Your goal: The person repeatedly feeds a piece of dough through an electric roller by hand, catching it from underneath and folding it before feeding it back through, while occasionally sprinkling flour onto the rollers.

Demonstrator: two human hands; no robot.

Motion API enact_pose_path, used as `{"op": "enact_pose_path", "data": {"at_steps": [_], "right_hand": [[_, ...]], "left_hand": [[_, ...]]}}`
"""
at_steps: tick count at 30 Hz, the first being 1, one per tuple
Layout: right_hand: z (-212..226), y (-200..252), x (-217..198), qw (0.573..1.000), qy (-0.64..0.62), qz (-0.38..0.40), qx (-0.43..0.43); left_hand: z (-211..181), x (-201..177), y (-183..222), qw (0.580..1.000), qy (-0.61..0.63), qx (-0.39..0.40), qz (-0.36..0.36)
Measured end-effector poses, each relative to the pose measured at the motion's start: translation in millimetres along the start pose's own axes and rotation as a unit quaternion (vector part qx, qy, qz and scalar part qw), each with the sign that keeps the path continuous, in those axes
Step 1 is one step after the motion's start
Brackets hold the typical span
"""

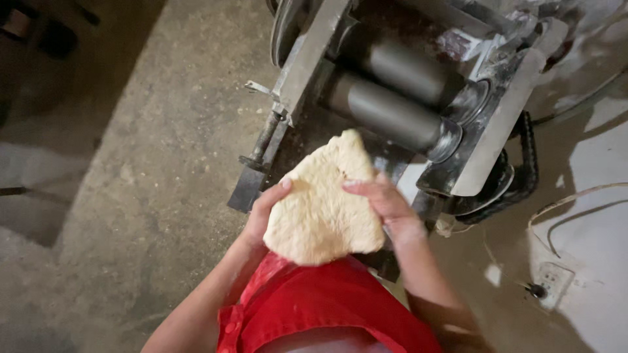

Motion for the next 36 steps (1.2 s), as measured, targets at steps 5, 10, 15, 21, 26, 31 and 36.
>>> {"op": "enact_pose_path", "data": {"at_steps": [5, 10, 15, 21, 26, 31, 36], "right_hand": [[126, 25, 6, 0.886, 0.429, -0.097, -0.146], [190, -20, 2, 0.731, 0.624, -0.109, -0.253], [210, -103, -64, 0.7, 0.657, -0.165, -0.226], [177, -168, -117, 0.639, 0.685, -0.211, -0.28], [142, -186, -121, 0.627, 0.696, -0.247, -0.25], [124, -184, -118, 0.612, 0.707, -0.256, -0.246], [78, -138, -112, 0.675, 0.636, -0.254, -0.273]], "left_hand": [[-6, -16, -100, 0.985, 0.167, 0.043, -0.022], [25, -67, -201, 0.995, 0.016, 0.045, -0.083], [82, -83, -279, 0.993, 0.086, -0.069, -0.052], [88, -65, -356, 0.974, 0.211, -0.06, -0.057], [86, -76, -450, 0.959, 0.272, -0.021, -0.08], [93, -94, -523, 0.941, 0.322, 0.029, -0.105], [118, -108, -534, 0.935, 0.337, 0.028, -0.106]]}}
Point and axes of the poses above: each hand's wrist, its own y-axis away from the middle knuckle, its own x-axis out of the palm, z = x × y, the point moved 6 cm from there along -y, towards the middle knuckle, and after that the axes turned 5 degrees about -y, right-handed, at the moved point
